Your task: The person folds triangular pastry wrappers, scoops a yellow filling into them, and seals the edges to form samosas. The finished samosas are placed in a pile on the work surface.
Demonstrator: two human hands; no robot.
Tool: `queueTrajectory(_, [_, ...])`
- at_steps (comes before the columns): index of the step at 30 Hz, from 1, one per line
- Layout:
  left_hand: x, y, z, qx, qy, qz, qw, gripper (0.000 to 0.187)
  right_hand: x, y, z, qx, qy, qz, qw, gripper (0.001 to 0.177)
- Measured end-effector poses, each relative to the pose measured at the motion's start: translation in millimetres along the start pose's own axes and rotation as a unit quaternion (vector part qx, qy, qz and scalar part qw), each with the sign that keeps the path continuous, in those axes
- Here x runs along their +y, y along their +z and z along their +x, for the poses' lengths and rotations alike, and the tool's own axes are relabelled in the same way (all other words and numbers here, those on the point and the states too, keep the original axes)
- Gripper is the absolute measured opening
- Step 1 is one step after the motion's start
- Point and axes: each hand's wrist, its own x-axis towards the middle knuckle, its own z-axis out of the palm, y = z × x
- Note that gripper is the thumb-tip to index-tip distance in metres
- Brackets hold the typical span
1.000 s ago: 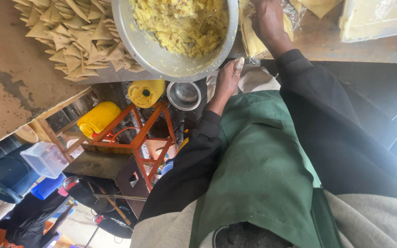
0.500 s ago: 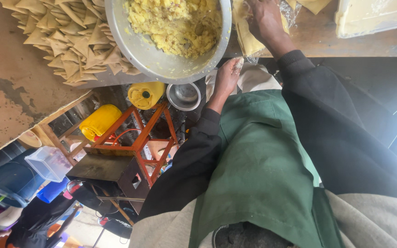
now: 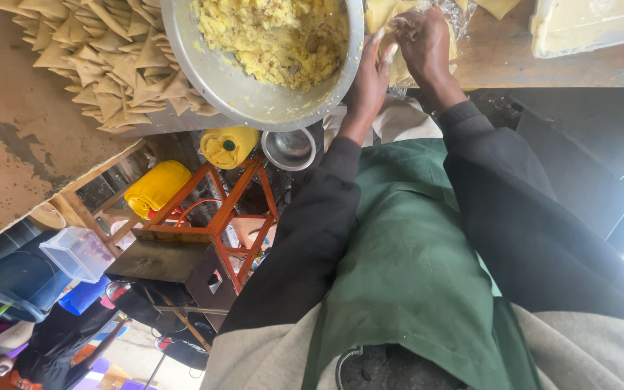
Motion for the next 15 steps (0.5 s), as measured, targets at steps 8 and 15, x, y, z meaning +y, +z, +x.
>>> queueTrajectory(8, [-3.3, 17.5, 21.8, 0.012, -0.075, 0.012, 0.997, 0.025, 11.7, 10.9, -5.0, 0.021, 0.182, 0.309, 0.933, 0.019])
queueTrajectory(15, [12.8, 15.4, 34.9, 0.042, -0.092, 0.029, 0.994, 0.017, 18.6, 10.2, -2.2, 0.037, 0.271, 0.385, 0.882, 0.017])
